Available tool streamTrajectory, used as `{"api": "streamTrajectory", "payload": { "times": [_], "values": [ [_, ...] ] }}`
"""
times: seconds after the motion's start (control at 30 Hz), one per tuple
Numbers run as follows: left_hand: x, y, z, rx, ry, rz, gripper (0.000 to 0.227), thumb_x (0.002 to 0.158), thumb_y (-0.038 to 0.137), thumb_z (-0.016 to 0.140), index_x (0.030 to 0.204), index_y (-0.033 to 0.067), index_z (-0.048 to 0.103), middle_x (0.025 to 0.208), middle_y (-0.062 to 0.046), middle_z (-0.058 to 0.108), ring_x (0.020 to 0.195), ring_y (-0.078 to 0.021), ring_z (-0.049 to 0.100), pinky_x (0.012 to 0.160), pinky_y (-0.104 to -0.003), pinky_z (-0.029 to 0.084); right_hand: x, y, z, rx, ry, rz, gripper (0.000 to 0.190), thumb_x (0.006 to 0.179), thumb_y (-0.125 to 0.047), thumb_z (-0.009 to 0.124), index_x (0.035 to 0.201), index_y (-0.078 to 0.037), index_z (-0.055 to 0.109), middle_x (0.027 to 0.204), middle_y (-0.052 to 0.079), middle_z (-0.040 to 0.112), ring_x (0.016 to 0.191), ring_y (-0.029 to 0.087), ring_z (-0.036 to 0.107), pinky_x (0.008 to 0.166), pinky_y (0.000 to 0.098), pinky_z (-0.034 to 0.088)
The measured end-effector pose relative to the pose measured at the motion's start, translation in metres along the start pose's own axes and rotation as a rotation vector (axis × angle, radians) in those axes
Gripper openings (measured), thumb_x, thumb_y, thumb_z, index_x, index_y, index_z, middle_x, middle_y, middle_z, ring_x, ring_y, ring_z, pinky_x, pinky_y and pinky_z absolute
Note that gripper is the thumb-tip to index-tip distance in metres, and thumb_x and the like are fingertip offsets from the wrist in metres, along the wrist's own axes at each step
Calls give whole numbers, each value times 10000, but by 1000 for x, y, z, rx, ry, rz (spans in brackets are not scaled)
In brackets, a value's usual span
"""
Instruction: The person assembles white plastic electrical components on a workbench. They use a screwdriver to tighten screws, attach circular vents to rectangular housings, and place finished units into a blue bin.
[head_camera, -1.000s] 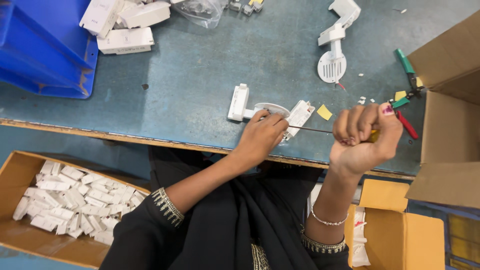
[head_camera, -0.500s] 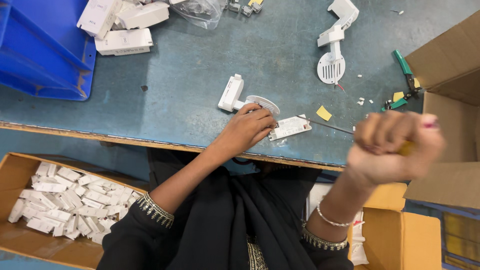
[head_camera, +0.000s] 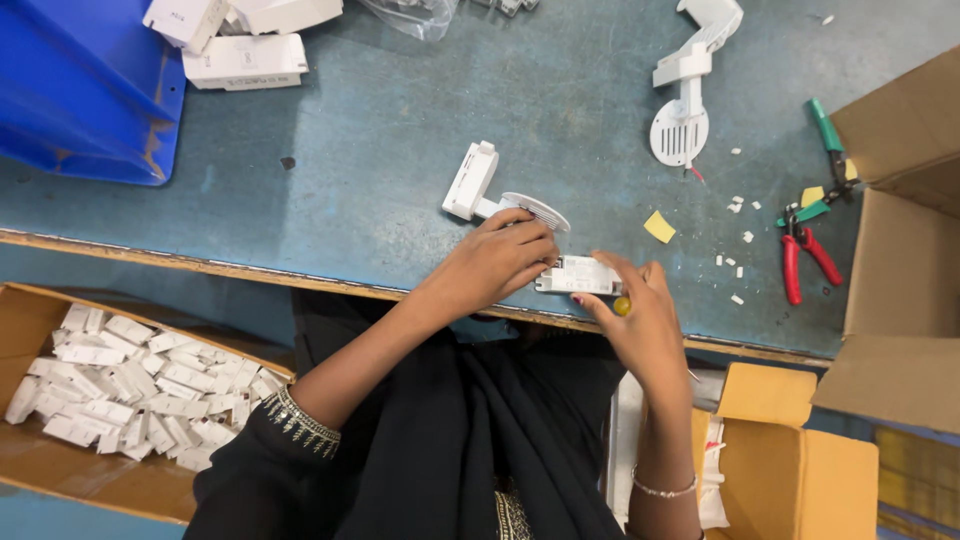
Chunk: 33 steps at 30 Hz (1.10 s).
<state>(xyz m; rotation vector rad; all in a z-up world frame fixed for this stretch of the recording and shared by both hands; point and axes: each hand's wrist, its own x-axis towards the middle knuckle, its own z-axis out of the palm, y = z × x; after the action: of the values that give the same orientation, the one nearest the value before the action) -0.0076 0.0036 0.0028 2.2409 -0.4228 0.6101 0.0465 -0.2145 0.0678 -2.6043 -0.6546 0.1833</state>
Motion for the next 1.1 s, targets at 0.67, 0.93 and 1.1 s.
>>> {"api": "streamTrajectory", "payload": {
  "times": [0.67,0.93,1.1],
  "values": [
    [-7,5,-4,-76,-78,-58,139,943,177,677,1026,69,708,1061,-54,686,1091,-277,609,1009,-399,465,-15,14,-37,1542,504,-473,390,1106,-350,415,781,-141,364,525,-33,323,404,58,199,322,236,209],
    [-6,6,-6,-76,-83,-51,144,947,179,676,1038,72,703,1068,-48,687,1086,-265,619,1020,-398,462,-4,-4,-32,1391,498,-498,379,1137,-290,423,823,-93,343,536,-4,291,406,49,170,330,205,193],
    [-7,6,-7,-81,-98,-58,153,948,180,675,1044,64,702,1064,-55,687,1080,-267,621,1012,-395,461,-1,-3,-36,1396,388,-534,473,1179,-300,441,764,-111,314,546,-6,277,421,49,170,353,207,178]
  ]
}}
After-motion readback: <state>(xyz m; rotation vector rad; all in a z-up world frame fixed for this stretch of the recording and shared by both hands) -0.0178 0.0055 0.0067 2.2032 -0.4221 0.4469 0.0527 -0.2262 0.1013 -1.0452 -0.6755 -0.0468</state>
